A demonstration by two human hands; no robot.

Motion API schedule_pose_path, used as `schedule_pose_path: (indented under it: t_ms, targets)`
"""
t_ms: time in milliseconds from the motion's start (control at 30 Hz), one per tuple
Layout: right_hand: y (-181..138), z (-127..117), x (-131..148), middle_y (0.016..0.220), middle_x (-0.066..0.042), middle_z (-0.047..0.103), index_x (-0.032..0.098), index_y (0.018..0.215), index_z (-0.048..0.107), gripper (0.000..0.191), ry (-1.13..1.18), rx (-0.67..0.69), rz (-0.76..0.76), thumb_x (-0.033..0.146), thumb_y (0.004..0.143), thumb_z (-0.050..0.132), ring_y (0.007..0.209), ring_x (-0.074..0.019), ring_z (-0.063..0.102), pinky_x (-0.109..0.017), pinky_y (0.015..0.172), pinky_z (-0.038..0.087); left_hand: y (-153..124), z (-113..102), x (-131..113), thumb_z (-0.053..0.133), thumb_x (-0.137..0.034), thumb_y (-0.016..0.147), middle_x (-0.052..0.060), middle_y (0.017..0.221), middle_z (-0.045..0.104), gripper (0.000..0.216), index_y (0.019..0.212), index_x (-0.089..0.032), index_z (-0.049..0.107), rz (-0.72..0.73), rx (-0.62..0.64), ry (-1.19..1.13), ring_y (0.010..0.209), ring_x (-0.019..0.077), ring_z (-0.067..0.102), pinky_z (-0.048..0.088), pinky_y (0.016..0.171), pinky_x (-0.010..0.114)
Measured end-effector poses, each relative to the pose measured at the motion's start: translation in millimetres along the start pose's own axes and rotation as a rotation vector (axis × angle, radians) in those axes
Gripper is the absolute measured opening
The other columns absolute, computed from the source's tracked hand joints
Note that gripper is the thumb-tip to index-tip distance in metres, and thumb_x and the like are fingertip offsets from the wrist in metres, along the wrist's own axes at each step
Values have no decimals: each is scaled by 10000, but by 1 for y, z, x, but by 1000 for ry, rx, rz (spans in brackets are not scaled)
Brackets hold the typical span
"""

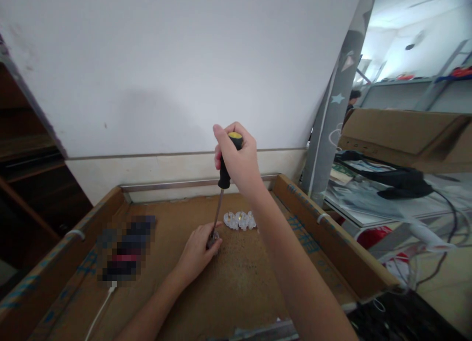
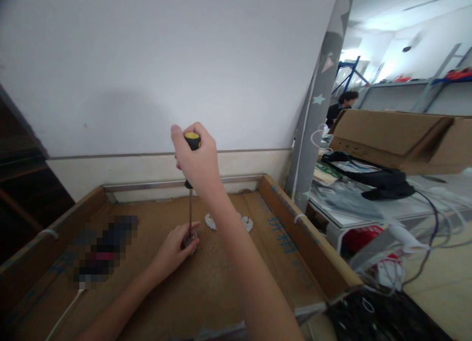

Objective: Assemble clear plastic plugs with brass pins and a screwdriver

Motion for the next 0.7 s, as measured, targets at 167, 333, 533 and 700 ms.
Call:
schedule_pose_path:
  t_ms: [167, 333, 533, 700]
  targets:
    - [-4, 3, 5, 607, 53, 524, 206, 886, 575, 194, -37, 133, -32, 379, 864, 489, 520, -55, 525, -171, 487, 429, 1, -1, 3, 522, -276, 831, 63, 1086, 637, 314, 1136, -218, 566, -21, -11, -46, 1014, 220, 567, 445, 897, 372]
    - [-4, 2, 2, 541, 82, 519, 216, 663, 390, 311, 49, 108, 10, 362, 761, 645, 442, -46, 511, -157, 425, 390, 1, 1, 8, 532, -299, 827, 80, 1128, 622, 340, 1154, -206, 543, -66, -5, -87, 1050, 223, 559, 435, 928, 383]
    - [-4, 1, 3, 515, 82, 457, 207, 845, 554, 296, 45, 103, 66, 497, 842, 494, 415, -46, 462, -160, 403, 387, 1, -1, 7, 545, -316, 818, 79, 1131, 627, 364, 1166, -211, 532, -63, -9, -60, 1053, 226, 566, 440, 927, 383]
    - [-11, 18, 7, 672, 33, 576, 187, 719, 520, 244, 133, 311, 174, 395, 763, 641, 563, -64, 568, -187, 545, 480, 1, -3, 4, 544, -327, 819, 82, 1136, 627, 380, 1179, -208, 524, -46, 14, -33, 1055, 230, 571, 437, 930, 390]
Point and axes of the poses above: each hand's wrist, its own y-axis towards the middle knuckle, its own z-axis out of the palm, x = y × z, the point moved 6 cm from there along y, towards the middle knuckle
